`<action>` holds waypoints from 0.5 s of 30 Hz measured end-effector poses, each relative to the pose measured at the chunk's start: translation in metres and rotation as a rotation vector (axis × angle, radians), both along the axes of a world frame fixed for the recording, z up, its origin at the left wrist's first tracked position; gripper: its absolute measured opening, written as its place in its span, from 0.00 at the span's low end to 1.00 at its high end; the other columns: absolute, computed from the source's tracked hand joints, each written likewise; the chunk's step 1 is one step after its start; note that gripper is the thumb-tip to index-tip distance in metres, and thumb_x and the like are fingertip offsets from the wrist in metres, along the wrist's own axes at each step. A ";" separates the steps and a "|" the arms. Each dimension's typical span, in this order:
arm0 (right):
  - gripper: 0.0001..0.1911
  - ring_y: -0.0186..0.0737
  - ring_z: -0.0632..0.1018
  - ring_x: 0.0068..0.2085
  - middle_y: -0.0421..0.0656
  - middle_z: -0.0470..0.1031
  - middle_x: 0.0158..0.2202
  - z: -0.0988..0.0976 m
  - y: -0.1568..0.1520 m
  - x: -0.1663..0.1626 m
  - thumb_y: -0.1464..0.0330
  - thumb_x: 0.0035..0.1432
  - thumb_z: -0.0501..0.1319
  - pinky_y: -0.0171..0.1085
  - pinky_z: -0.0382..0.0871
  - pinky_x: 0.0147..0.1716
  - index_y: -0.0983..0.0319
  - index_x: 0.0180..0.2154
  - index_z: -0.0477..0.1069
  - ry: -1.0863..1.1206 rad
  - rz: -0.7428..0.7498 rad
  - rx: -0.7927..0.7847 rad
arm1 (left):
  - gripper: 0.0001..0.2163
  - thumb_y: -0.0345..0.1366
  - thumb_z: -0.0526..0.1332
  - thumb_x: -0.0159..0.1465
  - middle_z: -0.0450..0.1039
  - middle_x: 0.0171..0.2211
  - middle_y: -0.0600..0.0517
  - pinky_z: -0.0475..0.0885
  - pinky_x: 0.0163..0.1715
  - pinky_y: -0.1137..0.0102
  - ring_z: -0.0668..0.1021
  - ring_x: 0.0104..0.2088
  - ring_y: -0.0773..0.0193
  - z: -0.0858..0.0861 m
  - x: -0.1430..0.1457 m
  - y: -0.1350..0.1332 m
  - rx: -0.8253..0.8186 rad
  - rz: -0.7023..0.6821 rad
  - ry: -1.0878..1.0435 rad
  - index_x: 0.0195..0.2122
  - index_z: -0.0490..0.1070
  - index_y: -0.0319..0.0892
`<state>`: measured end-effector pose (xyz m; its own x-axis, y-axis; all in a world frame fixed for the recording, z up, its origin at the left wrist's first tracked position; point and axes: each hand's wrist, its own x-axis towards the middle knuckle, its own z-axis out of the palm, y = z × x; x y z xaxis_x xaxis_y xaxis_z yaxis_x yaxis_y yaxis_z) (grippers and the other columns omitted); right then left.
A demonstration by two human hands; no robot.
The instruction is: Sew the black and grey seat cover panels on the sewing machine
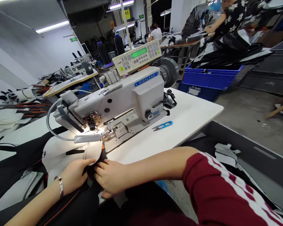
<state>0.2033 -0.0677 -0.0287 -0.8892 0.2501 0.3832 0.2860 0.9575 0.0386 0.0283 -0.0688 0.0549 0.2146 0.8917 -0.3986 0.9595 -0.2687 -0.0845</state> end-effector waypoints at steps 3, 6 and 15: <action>0.23 0.54 0.77 0.44 0.61 0.75 0.44 -0.006 -0.001 0.003 0.59 0.61 0.57 0.46 0.72 0.39 0.73 0.44 0.73 0.006 0.073 0.141 | 0.27 0.15 0.50 0.53 0.64 0.62 0.41 0.71 0.54 0.68 0.76 0.53 0.58 -0.001 0.009 0.004 -0.036 -0.028 -0.071 0.51 0.73 0.38; 0.12 0.49 0.78 0.31 0.58 0.77 0.34 -0.011 0.003 -0.009 0.69 0.58 0.54 0.42 0.68 0.23 0.67 0.29 0.73 0.034 0.175 0.256 | 0.32 0.13 0.50 0.50 0.52 0.69 0.45 0.63 0.63 0.70 0.67 0.63 0.60 0.000 0.019 0.008 -0.125 -0.026 -0.121 0.55 0.70 0.37; 0.10 0.45 0.76 0.24 0.50 0.74 0.25 -0.016 0.006 -0.015 0.72 0.54 0.54 0.38 0.64 0.17 0.65 0.23 0.69 0.171 0.240 0.313 | 0.35 0.16 0.51 0.50 0.59 0.66 0.48 0.57 0.67 0.69 0.61 0.66 0.58 -0.008 0.012 0.014 -0.145 -0.129 -0.073 0.61 0.65 0.37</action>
<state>0.1887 -0.0613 -0.0445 -0.8250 -0.1080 0.5548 0.0840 0.9473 0.3093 0.0408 -0.0552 0.0469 0.3565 0.7891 -0.5002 0.9184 -0.3943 0.0326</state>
